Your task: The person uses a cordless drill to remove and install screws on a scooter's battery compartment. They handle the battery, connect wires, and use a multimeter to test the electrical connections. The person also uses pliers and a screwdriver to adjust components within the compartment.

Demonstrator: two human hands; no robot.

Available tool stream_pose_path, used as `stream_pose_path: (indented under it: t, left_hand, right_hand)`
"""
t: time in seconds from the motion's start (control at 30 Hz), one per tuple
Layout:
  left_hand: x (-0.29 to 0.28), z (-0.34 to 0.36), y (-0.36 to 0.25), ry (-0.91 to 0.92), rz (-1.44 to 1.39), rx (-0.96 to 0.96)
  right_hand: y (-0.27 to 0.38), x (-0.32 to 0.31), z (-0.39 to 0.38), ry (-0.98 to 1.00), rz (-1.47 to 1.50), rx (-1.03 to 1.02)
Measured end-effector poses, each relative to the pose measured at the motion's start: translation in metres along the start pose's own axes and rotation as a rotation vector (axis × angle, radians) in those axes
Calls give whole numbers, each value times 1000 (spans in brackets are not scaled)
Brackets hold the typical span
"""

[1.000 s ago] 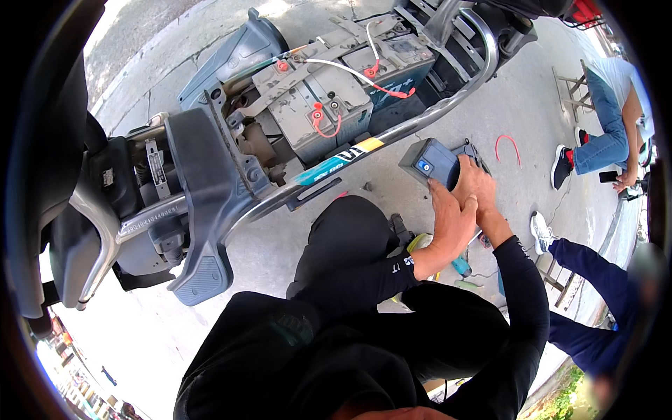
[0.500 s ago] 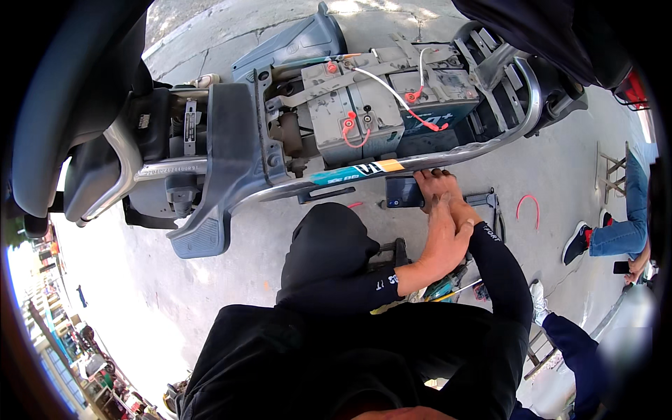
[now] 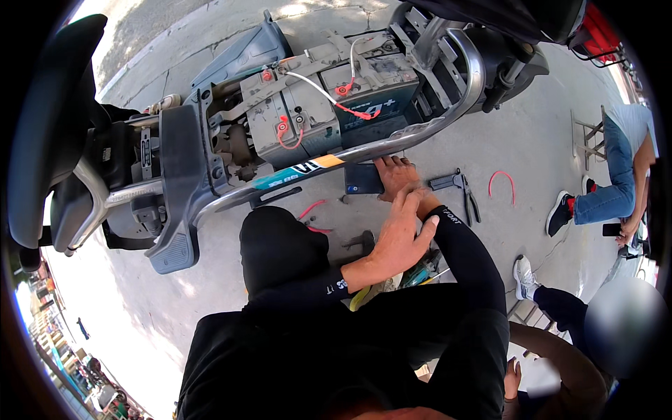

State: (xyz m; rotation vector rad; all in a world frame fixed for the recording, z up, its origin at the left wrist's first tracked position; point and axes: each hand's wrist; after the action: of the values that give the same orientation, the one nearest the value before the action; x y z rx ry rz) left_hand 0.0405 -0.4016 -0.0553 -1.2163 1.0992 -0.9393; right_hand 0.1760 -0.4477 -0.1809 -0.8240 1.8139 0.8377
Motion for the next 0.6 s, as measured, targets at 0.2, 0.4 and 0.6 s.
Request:
stream_pose_path:
  t: [0.2, 0.4, 0.6]
  left_hand:
    - [-7, 0, 6, 92, 204, 158]
    - [-31, 18, -5, 797, 1113, 437]
    - [-1, -60, 69, 1203, 1148, 554]
  right_hand:
    - [-25, 16, -35, -67, -88, 171]
    - [-65, -30, -61, 468, -77, 403]
    - [-101, -51, -112, 355, 4, 501]
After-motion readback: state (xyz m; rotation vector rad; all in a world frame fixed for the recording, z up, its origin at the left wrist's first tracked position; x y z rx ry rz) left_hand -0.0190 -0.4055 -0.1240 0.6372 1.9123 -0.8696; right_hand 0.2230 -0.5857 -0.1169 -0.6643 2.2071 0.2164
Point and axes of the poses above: each hand's wrist, its own z-axis towards the middle knuckle, its own x-axis out of the palm, y = z × x, and after that the axes turned 5 degrees about x, right-handed
